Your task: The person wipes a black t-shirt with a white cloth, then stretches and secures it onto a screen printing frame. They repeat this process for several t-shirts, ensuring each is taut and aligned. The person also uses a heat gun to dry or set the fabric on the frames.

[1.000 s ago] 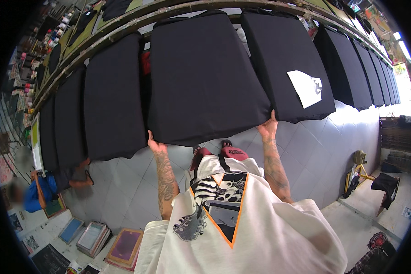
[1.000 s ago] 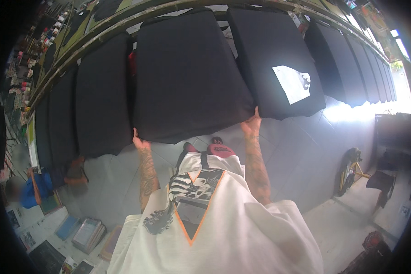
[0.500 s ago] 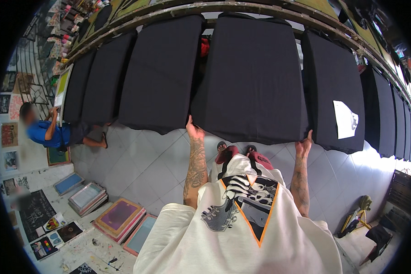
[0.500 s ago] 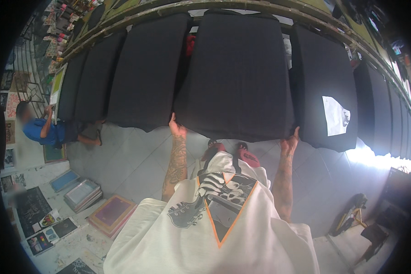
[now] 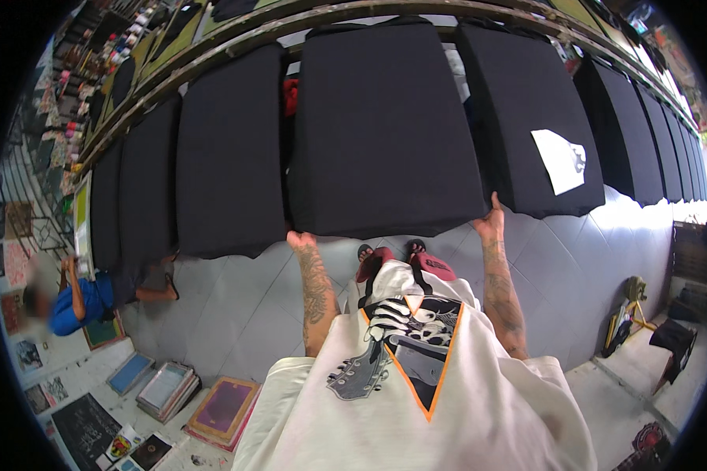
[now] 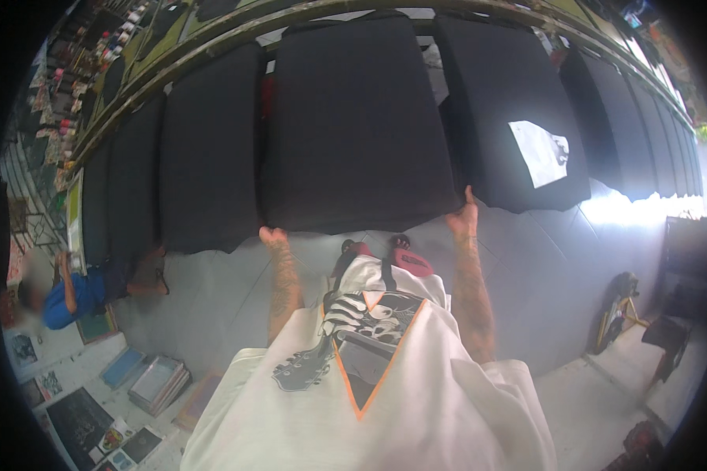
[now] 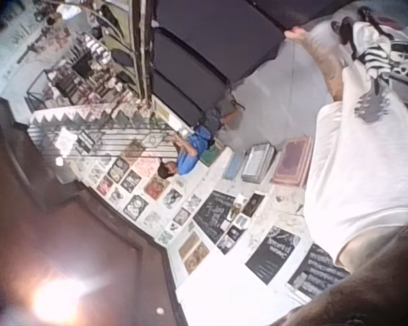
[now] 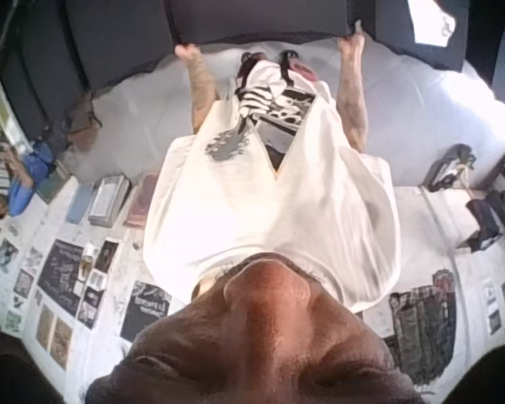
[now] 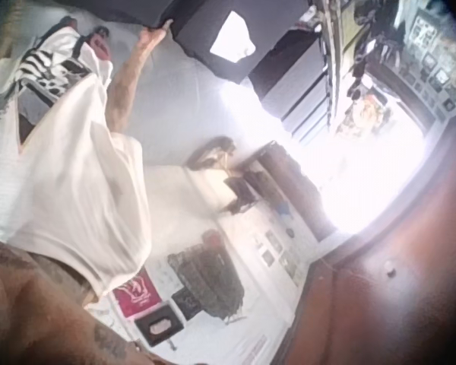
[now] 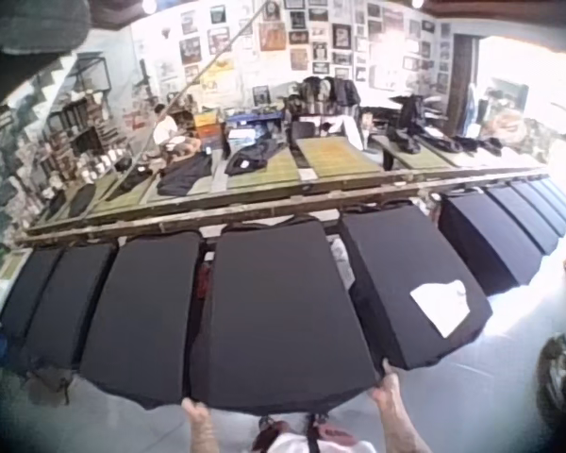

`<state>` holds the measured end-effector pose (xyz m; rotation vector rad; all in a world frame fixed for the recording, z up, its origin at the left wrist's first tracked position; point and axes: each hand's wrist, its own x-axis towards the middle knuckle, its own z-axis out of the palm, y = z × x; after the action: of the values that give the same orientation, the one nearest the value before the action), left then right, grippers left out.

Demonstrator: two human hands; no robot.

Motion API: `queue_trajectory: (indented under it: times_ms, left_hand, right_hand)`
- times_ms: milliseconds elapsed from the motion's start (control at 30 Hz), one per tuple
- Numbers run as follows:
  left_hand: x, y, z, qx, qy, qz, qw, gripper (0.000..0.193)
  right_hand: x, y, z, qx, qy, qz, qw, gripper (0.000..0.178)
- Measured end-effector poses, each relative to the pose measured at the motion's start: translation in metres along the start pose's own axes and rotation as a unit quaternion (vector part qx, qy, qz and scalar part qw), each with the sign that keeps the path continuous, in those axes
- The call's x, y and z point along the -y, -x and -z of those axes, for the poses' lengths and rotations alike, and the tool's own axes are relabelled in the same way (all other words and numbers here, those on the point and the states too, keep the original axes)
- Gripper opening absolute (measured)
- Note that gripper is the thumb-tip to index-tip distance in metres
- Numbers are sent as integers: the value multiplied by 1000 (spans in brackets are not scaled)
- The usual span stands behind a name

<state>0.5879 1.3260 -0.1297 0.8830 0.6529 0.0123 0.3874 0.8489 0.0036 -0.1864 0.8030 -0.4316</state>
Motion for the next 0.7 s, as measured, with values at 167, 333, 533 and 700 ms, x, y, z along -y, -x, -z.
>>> queue_trajectory:
  times_ms: [167,333,533,700]
  left_hand:
    - [-10,-2,31,-53,161,90,982,44]
    - [-62,83,-70,34,76,130,988,52]
    - [-94,99,-106,142,-100,237,956,63]
    - [-82,73,-92,82,-112,158,978,65]
  right_hand:
    - [-22,-2,-20,14,18,-11,1000,46]
    - [-4,-9,3,21,20,-11,1000,47]
    - [-9,-6,-7,7,27,-16,999,40]
    - [-10,12,-19,-3,2,38,999,38]
